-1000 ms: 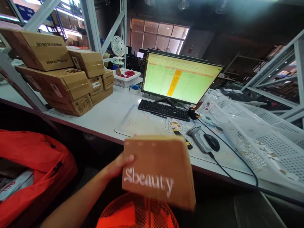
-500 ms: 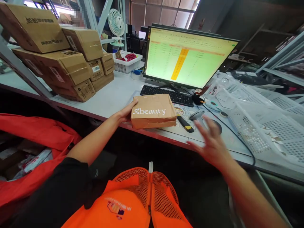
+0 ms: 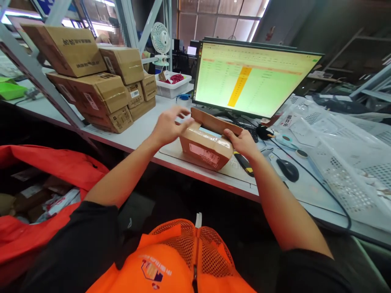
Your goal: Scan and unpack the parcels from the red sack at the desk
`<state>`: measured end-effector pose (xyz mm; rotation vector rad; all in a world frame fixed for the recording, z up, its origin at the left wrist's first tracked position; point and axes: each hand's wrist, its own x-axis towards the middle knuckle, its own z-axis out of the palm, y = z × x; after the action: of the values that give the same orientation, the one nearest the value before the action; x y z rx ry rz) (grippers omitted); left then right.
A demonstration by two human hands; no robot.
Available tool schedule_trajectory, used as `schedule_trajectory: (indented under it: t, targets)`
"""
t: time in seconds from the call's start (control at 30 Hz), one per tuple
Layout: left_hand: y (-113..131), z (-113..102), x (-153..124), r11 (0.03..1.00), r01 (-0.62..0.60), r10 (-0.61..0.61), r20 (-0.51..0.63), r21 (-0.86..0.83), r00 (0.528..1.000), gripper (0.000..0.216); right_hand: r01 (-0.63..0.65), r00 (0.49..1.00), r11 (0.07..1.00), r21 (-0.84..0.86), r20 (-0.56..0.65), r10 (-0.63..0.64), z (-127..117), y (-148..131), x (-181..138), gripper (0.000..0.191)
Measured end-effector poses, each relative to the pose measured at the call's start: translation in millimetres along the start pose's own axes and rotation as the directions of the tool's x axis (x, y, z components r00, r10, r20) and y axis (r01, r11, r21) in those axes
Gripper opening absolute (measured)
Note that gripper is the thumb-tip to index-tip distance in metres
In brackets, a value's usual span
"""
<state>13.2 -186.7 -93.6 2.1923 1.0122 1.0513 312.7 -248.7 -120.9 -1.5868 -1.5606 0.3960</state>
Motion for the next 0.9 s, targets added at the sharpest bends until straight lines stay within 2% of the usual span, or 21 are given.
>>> schedule_trajectory:
  t: [0.03,0.07,0.13,0.2,0.3,0.4,0.47,0.53,0.6,0.67,0.73,0.8,0.9]
  targets:
    - [11.8,3.0,4.4,0.984,-0.163,0.156,0.097,0.070,0.983,0.050,-0.016,1.000,1.000,0.023,0.002,0.016,0.6,1.7,6.1,0.059]
    - [21.7,7.3,10.1,0.949,-0.285,0.249,0.231,0.135,0.940,0.048,-0.022,1.000,0.999,0.046,0.005,0.022,0.9,3.4,10.4,0.060]
    - [34.8,19.3,24.0,0.863,-0.425,0.267,0.468,0.273,0.842,0.049,-0.022,1.000,0.995,0.093,0.012,0.021,0.5,6.8,14.1,0.062]
    - [40.7,33.1,36.2,0.770,-0.493,0.217,0.559,0.406,0.800,0.051,-0.018,1.000,0.990,0.140,0.027,0.015,-0.9,11.1,13.7,0.063]
    - [44.6,50.1,34.7,0.635,-0.554,0.295,0.494,0.539,0.818,0.041,-0.013,1.000,0.980,0.201,0.005,0.012,-3.3,20.1,12.1,0.068]
    - [45.5,54.1,7.8,0.566,-0.559,0.395,0.396,0.606,0.829,0.024,-0.021,0.999,0.975,0.220,-0.038,0.030,-3.6,27.4,13.1,0.071]
    - [43.9,46.5,-9.2,0.590,-0.556,0.387,0.399,0.585,0.831,0.024,-0.035,0.999,0.977,0.211,-0.023,0.041,-1.6,26.8,13.8,0.071]
    - [41.8,32.9,-13.8,0.667,-0.545,0.350,0.432,0.508,0.831,0.034,-0.031,0.999,0.982,0.184,-0.004,0.033,2.0,20.7,12.6,0.071]
    - [41.0,19.6,-5.2,0.748,-0.527,0.314,0.485,0.403,0.816,0.033,0.001,1.000,0.990,0.141,0.004,-0.002,6.3,10.4,8.1,0.068]
    - [42.8,12.9,9.6,0.778,-0.517,0.263,0.562,0.357,0.784,0.028,0.044,0.999,0.994,0.096,0.008,-0.045,10.2,-0.8,0.7,0.063]
    - [47.2,15.2,22.6,0.765,-0.503,0.173,0.625,0.401,0.761,0.042,0.091,0.996,0.994,0.056,0.016,-0.092,12.9,-10.0,-7.3,0.057]
    - [52.6,23.8,29.7,0.740,-0.486,0.097,0.642,0.465,0.760,0.057,0.136,0.990,0.990,0.027,0.022,-0.136,13.9,-15.7,-13.4,0.053]
    - [58.3,36.4,31.2,0.711,-0.528,0.145,0.638,0.465,0.756,0.048,0.173,0.985,0.985,0.013,0.019,-0.173,11.1,-15.6,-19.7,0.051]
